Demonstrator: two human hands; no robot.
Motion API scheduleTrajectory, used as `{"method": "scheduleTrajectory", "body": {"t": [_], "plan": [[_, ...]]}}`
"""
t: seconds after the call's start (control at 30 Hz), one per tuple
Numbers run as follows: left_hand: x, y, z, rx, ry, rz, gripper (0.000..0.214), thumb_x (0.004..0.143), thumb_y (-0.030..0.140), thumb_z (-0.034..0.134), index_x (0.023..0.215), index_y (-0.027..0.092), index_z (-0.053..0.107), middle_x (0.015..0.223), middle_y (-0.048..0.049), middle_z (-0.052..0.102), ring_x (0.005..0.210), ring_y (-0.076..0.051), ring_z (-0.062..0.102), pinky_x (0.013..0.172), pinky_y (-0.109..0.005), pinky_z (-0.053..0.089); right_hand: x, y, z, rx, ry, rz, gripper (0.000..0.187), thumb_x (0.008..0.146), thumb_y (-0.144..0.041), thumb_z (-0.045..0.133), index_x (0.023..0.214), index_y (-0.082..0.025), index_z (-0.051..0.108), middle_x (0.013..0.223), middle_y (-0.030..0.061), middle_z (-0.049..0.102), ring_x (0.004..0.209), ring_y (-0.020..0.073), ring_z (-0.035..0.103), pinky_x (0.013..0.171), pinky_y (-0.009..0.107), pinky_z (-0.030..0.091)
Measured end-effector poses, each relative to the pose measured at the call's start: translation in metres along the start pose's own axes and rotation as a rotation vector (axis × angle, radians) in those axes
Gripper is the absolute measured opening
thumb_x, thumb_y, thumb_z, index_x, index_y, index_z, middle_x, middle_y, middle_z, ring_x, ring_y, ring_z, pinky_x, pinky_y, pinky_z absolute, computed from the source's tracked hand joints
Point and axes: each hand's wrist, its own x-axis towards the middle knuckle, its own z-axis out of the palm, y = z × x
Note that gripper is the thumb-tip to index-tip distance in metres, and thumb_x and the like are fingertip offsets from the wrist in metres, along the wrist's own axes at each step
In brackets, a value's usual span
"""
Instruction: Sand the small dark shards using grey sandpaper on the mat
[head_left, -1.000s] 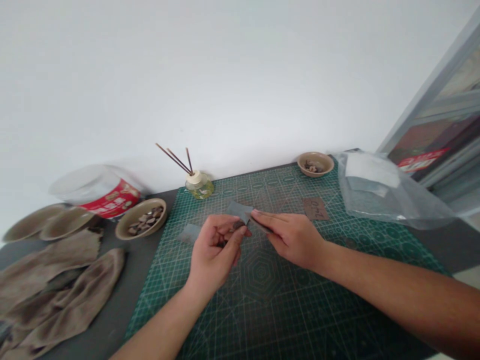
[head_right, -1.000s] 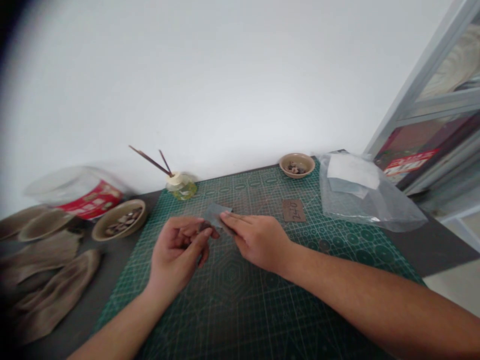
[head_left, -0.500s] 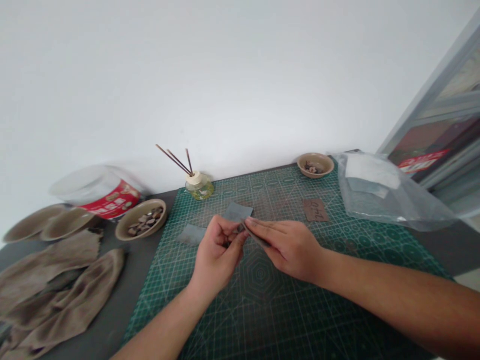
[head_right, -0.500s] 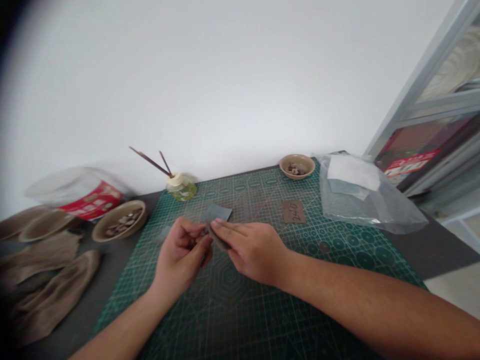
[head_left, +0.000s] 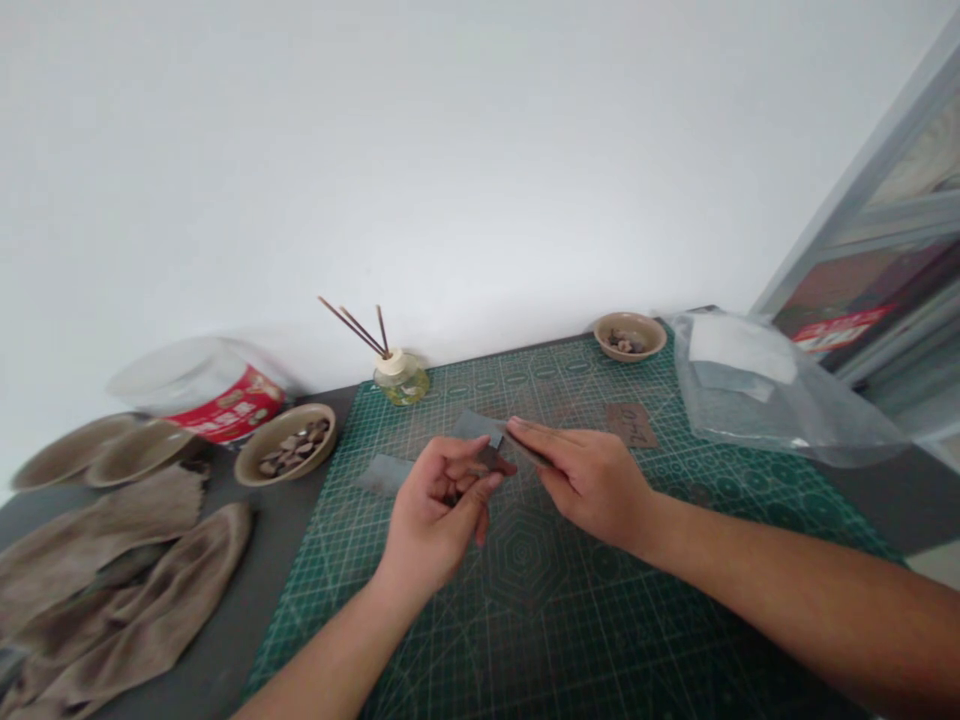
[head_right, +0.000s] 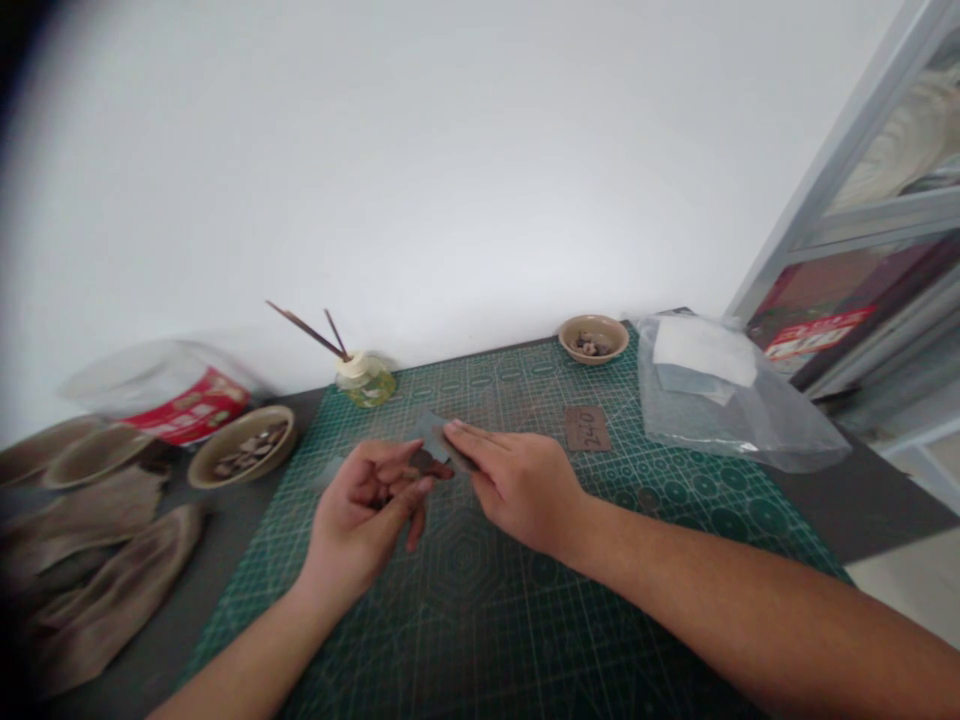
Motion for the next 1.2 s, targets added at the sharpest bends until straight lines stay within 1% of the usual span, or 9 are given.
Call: {"method": "scheduleTrajectory", "body": {"t": [0.13,0.2,0.4,0.57,0.83,0.9,1.0,1.1,1.2], "plan": [[-0.001,-0.004,-0.003,0.146,0.018,-0.019,0.013,0.085,0.023,0.066,0.087,0.019,0.054,0.063,0.0058,0.058,0.038,-0.006,0.050,0.033,-0.017,0.039,-0.002,-0.004,0.002,0.006,-0.005,-0.070,0.046,0.089,-0.011,0.050,0.136,-0.015,0.052,0.135,0.0061,0.060,0.120,0.0152,0.060,0.101,0.028,0.049],[-0.001,-0.007,-0.006,0.258,0.026,0.003,0.013,0.084,0.023,0.065,0.079,0.019,0.054,0.055,0.0074,0.052,0.038,-0.006,0.049,0.036,-0.017,0.039,-0.004,-0.008,0.004,-0.005,-0.023,-0.122,0.047,0.090,-0.012,0.048,0.136,-0.014,0.051,0.136,0.0072,0.058,0.122,0.0148,0.058,0.103,0.029,0.048],[-0.001,-0.007,-0.009,0.367,0.046,0.001,0.012,0.082,0.022,0.064,0.075,0.019,0.055,0.051,0.0080,0.048,0.039,-0.007,0.047,0.040,-0.018,0.038,-0.006,-0.005,0.008,-0.096,-0.070,-0.185,0.046,0.091,-0.013,0.045,0.137,-0.011,0.050,0.138,0.0100,0.056,0.123,0.0172,0.058,0.099,0.033,0.051],[-0.002,-0.005,-0.007,0.351,0.031,0.013,0.014,0.081,0.020,0.065,0.072,0.019,0.054,0.052,0.0071,0.049,0.041,-0.008,0.048,0.042,-0.018,0.039,-0.007,-0.002,0.007,-0.140,-0.093,-0.243,0.049,0.091,-0.017,0.046,0.140,-0.013,0.047,0.143,0.0099,0.051,0.123,0.0196,0.058,0.100,0.035,0.050],[-0.005,-0.004,-0.005,0.172,0.031,0.020,0.014,0.086,0.026,0.064,0.084,0.020,0.052,0.055,0.0069,0.053,0.039,-0.009,0.051,0.039,-0.019,0.041,-0.007,-0.004,0.008,-0.097,-0.065,-0.203,0.049,0.091,-0.016,0.046,0.140,-0.011,0.047,0.138,0.0113,0.056,0.120,0.0202,0.060,0.096,0.035,0.051],[-0.006,-0.003,-0.006,0.161,0.026,0.049,0.013,0.086,0.026,0.065,0.088,0.020,0.053,0.061,0.0054,0.057,0.040,-0.008,0.051,0.039,-0.019,0.040,-0.005,-0.002,0.008,-0.078,-0.096,-0.115,0.044,0.090,-0.015,0.049,0.134,-0.014,0.054,0.132,0.0097,0.062,0.113,0.0215,0.064,0.092,0.035,0.052],[-0.005,-0.003,-0.010,0.212,0.020,0.061,0.013,0.086,0.025,0.066,0.091,0.020,0.056,0.070,0.0030,0.061,0.040,-0.007,0.051,0.037,-0.019,0.039,0.000,0.000,0.005,0.016,-0.094,0.106,0.040,0.087,-0.014,0.053,0.126,-0.020,0.062,0.118,0.0060,0.071,0.098,0.0211,0.070,0.084,0.032,0.053],[-0.002,-0.005,-0.013,0.258,0.023,0.078,0.013,0.083,0.023,0.069,0.090,0.019,0.059,0.072,0.0024,0.061,0.040,-0.006,0.050,0.038,-0.019,0.040,0.005,0.002,0.002,0.250,-0.071,0.311,0.029,0.088,-0.018,0.056,0.115,-0.022,0.066,0.101,0.0021,0.075,0.085,0.0172,0.070,0.075,0.027,0.052],[0.001,-0.007,-0.014,0.204,0.040,0.083,0.015,0.082,0.022,0.070,0.092,0.020,0.058,0.072,0.0030,0.061,0.039,-0.006,0.050,0.036,-0.019,0.040,0.006,0.008,0.000,0.494,-0.180,0.424,0.018,0.085,-0.019,0.061,0.102,-0.019,0.065,0.091,0.0007,0.073,0.078,0.0153,0.068,0.067,0.024,0.051]]}}
